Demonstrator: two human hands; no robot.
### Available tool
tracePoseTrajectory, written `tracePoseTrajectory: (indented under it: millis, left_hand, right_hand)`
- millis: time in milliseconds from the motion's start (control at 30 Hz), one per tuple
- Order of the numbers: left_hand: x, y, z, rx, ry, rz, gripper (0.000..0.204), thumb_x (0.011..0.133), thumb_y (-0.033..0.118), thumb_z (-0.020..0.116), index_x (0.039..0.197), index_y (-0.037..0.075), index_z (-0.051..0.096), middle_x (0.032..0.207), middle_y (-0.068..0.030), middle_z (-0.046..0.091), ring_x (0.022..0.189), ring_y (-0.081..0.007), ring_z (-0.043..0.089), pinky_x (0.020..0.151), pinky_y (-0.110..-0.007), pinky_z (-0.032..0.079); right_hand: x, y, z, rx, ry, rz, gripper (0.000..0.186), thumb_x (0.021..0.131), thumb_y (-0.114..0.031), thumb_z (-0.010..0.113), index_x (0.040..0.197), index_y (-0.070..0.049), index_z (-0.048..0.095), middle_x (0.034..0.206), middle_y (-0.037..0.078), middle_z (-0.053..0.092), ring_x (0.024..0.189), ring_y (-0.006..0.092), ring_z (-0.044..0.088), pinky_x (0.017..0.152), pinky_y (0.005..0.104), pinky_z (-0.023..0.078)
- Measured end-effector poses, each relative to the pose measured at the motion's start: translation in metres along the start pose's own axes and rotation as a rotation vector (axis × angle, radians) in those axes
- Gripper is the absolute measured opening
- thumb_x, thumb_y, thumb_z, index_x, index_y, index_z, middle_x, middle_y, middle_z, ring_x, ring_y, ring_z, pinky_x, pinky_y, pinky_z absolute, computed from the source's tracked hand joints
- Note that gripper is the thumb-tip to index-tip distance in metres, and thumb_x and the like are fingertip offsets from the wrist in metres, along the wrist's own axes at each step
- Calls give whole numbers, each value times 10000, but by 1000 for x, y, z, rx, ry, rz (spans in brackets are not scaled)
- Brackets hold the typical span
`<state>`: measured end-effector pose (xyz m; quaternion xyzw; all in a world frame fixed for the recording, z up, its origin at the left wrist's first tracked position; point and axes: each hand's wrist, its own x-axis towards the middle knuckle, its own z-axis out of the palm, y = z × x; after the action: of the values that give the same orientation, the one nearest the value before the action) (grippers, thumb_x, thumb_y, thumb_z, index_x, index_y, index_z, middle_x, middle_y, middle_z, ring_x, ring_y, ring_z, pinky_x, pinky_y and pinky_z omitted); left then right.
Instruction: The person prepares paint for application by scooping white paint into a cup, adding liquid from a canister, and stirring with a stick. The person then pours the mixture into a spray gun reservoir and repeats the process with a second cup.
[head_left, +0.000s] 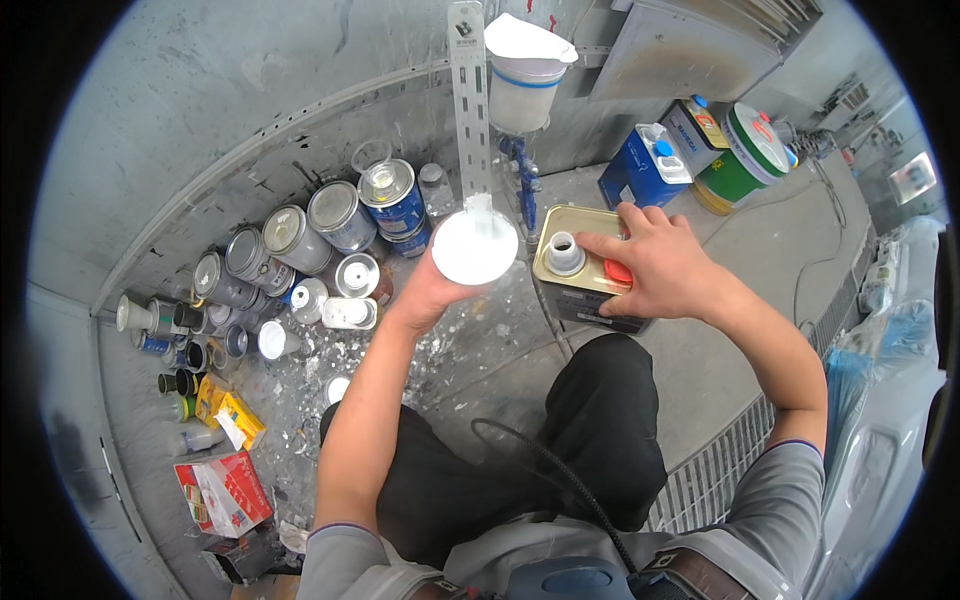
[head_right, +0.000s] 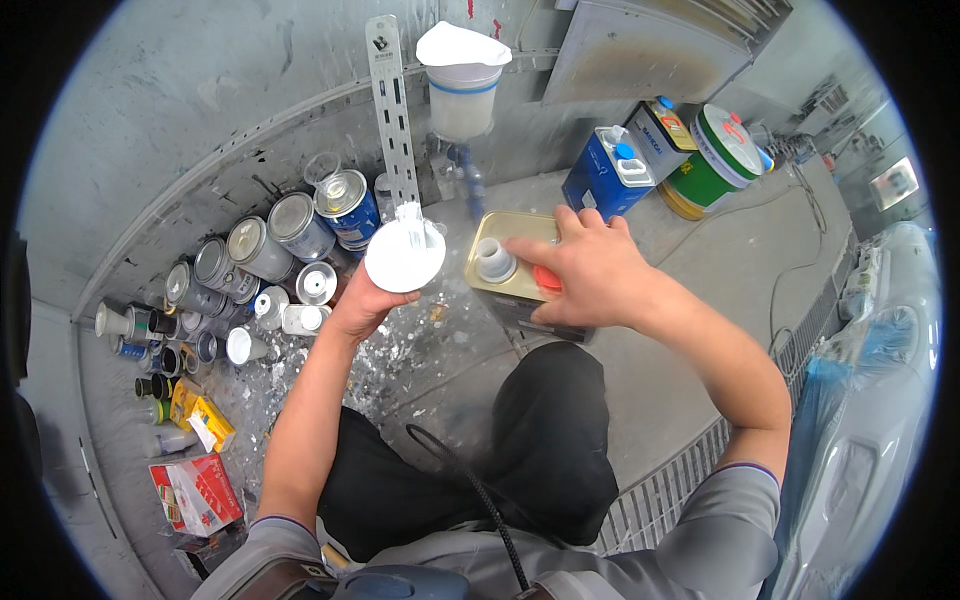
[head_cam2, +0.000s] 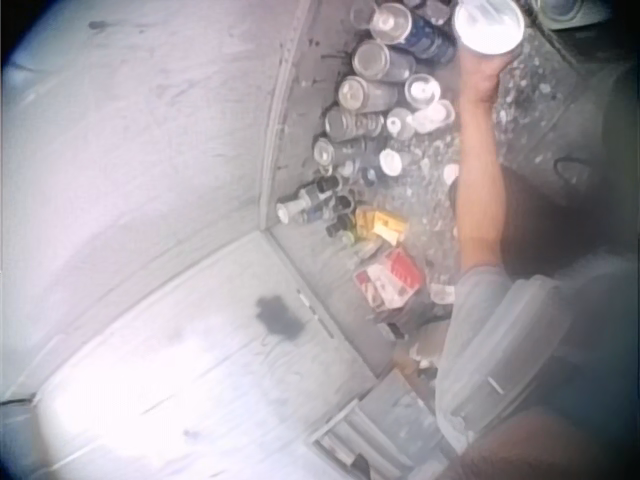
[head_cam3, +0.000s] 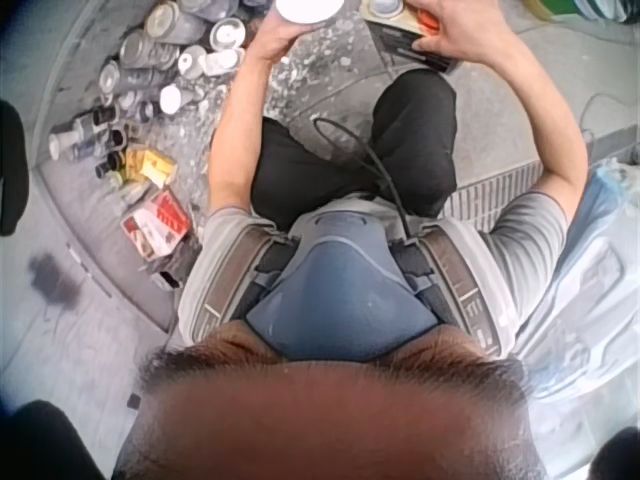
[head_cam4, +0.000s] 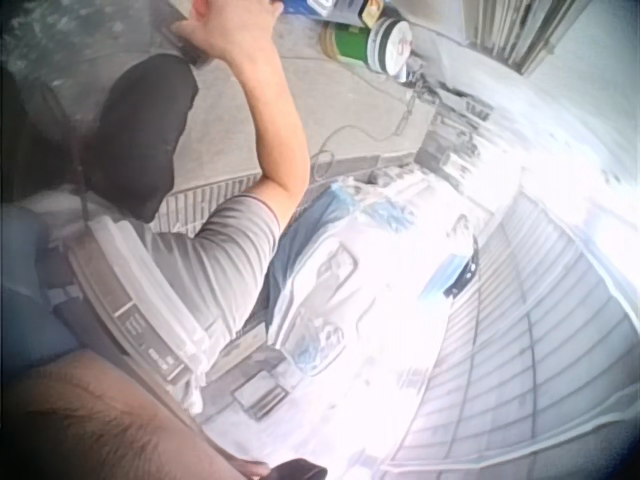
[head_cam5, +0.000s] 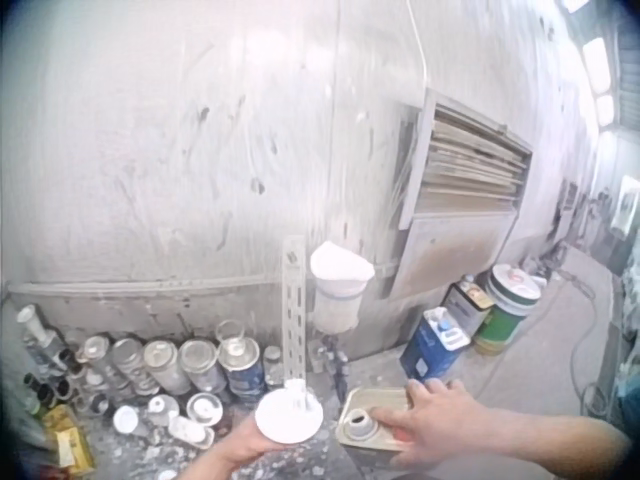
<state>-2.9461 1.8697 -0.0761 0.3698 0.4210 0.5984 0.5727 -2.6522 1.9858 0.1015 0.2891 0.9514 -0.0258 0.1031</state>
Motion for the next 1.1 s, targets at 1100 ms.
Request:
tracePoseTrajectory:
  millis: [1100]
  left_hand:
    - [-2, -4, 32, 237, 3, 63, 983, 721, 85, 956, 1568, 41, 459, 1474, -79, 622, 1369, -196, 579, 1158, -366, 463]
  right_hand:
    - [70, -51, -60, -440, -641, -72, 895, 750, -559, 882, 1574, -421, 562, 1406, 121, 618, 1332, 348, 551, 1018, 486, 410]
